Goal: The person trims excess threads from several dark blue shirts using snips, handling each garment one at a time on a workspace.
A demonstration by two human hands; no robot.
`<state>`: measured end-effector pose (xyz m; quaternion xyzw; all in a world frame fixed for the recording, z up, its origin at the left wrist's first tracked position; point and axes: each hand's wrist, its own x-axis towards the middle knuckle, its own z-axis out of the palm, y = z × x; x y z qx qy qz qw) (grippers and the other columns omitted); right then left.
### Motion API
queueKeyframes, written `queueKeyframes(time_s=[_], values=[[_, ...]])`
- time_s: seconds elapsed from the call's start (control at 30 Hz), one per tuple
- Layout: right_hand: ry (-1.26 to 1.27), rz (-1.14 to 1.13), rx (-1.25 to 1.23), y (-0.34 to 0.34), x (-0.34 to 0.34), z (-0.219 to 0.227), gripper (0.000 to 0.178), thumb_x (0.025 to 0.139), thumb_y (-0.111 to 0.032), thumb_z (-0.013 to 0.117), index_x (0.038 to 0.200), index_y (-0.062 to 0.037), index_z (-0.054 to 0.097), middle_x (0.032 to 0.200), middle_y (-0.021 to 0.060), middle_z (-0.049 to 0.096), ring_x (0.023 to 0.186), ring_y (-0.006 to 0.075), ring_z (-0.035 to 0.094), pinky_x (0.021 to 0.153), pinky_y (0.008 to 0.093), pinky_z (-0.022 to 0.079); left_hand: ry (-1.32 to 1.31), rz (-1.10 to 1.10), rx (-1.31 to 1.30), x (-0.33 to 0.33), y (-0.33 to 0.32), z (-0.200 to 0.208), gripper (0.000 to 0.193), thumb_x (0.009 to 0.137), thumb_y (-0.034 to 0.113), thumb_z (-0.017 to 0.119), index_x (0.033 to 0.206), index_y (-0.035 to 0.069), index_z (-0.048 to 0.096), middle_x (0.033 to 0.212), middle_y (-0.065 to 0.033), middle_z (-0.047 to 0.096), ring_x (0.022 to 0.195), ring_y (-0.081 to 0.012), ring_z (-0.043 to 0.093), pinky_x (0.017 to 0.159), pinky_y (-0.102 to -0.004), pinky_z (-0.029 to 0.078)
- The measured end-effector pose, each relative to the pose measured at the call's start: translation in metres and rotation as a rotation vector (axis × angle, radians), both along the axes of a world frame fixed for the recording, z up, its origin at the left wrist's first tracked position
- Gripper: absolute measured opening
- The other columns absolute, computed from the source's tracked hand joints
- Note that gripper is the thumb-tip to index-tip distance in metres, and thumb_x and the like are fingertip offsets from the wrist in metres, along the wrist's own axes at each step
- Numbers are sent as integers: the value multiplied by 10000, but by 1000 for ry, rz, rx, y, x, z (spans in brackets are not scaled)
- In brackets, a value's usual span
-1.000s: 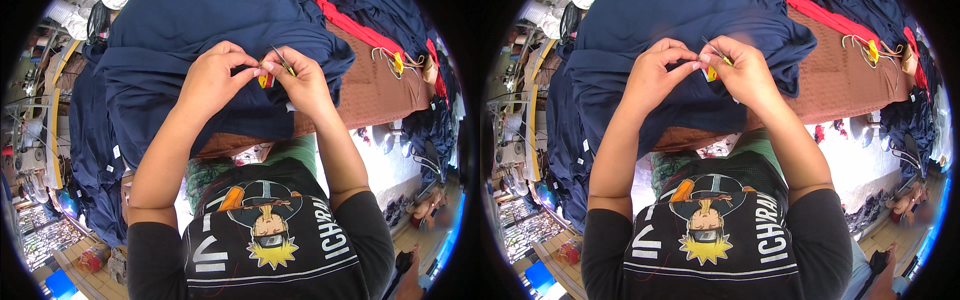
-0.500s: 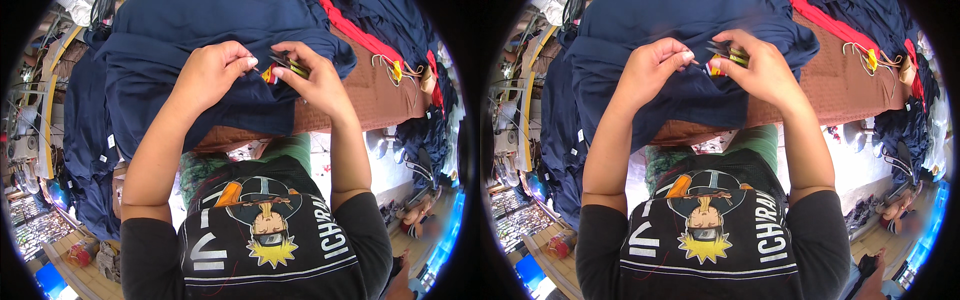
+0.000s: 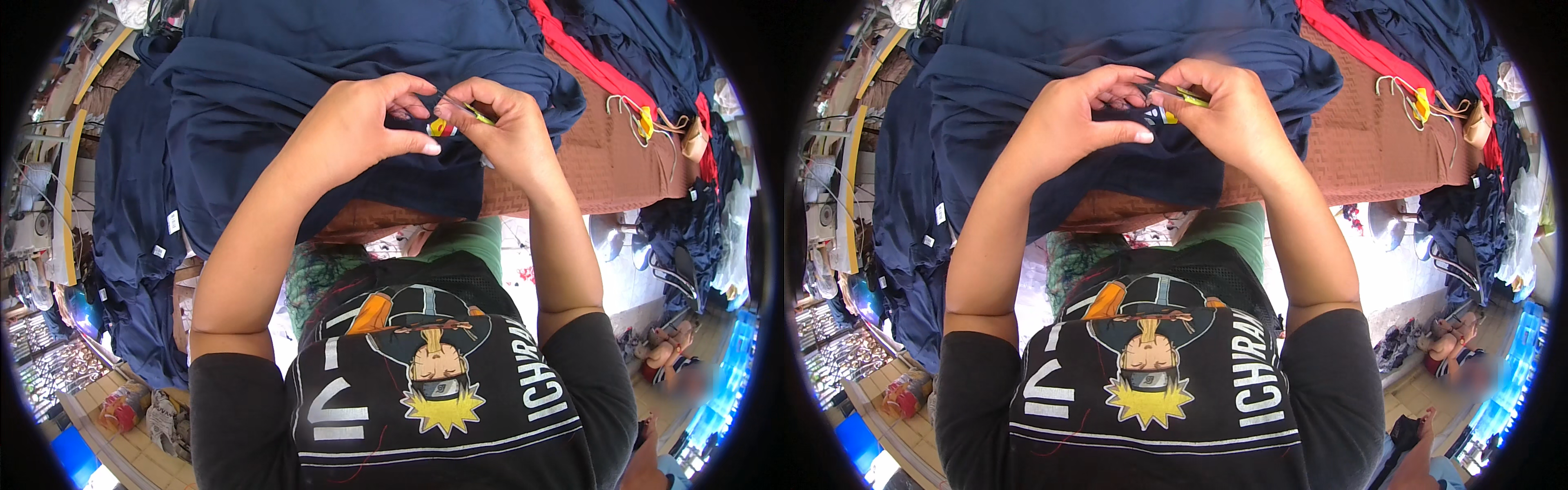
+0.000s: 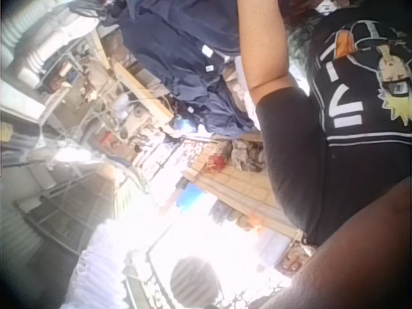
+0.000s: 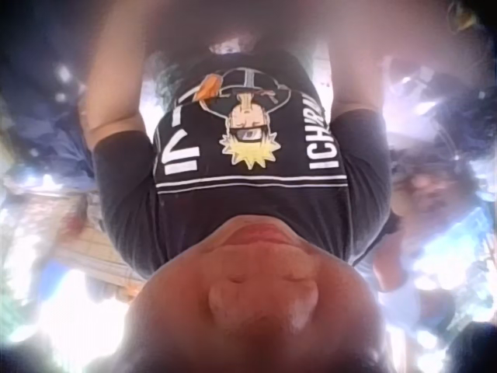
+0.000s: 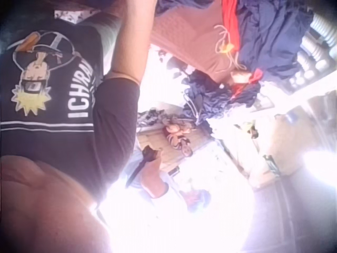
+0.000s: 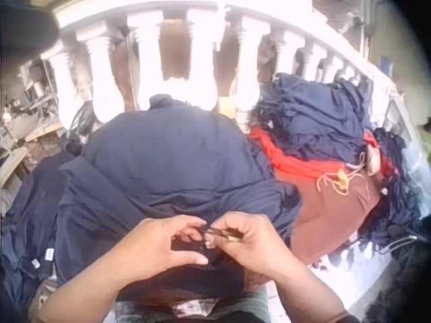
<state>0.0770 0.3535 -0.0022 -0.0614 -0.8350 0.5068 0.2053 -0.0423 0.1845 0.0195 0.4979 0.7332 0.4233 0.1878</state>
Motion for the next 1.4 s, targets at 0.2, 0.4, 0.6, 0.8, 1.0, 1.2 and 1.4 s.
queueKeyframes(time_s=[0.2, 0.4, 0.6, 0.8, 1.0, 1.2, 1.4], values=[[40, 54, 20, 6, -6, 5, 144, 831, -108, 723, 931, -14, 679, 730, 68, 647, 660, 121, 596, 623, 265, 475, 152, 5, 21, 0, 2, -4, 340, 768, 133, 781, 1074, 27, 679, 983, -76, 704, 869, -164, 670, 793, -292, 525], [63, -73, 589, 17, -26, 29, 166, 846, -154, 690, 964, -42, 657, 829, 129, 664, 763, 282, 656, 695, 332, 494, 85, 88, -38, -2, 2, 1, 210, 873, 205, 698, 970, 19, 713, 815, -44, 707, 774, -109, 658, 708, -253, 497], [34, 14, 373, 16, 1, 44, 160, 906, -156, 640, 995, -23, 642, 870, 128, 666, 798, 260, 662, 736, 314, 502, -25, 86, -3, -9, -1, 5, 215, 908, 208, 662, 920, -3, 699, 787, -25, 695, 757, -68, 627, 719, -238, 495], [83, 189, 309, 10, 15, 23, 144, 869, -53, 661, 1004, -4, 647, 852, 93, 640, 757, 191, 645, 687, 276, 492, -86, 78, 40, -10, 0, 1, 220, 919, 209, 650, 919, -7, 692, 794, -22, 689, 758, -73, 626, 735, -230, 503], [80, 168, 410, 6, 11, 22, 153, 847, -84, 683, 989, -31, 659, 828, 90, 631, 707, 218, 635, 642, 298, 487, -57, 85, 18, -8, 1, 5, 222, 918, 209, 652, 913, -9, 691, 791, -18, 686, 755, -70, 622, 724, -229, 499], [60, 159, 520, 3, 8, 30, 137, 831, -121, 686, 945, -55, 650, 825, 85, 624, 693, 280, 612, 615, 339, 476, 27, 90, 0, -5, 0, 9, 212, 914, 209, 657, 935, 2, 696, 784, -20, 691, 740, -65, 616, 697, -225, 490], [37, 156, 677, -2, 9, 40, 131, 827, -86, 678, 942, -40, 637, 857, 83, 628, 743, 263, 613, 654, 326, 477, 303, 50, -34, -2, -11, 22, 161, 842, 173, 694, 947, 51, 703, 941, -75, 690, 838, -172, 639, 767, -282, 486]])
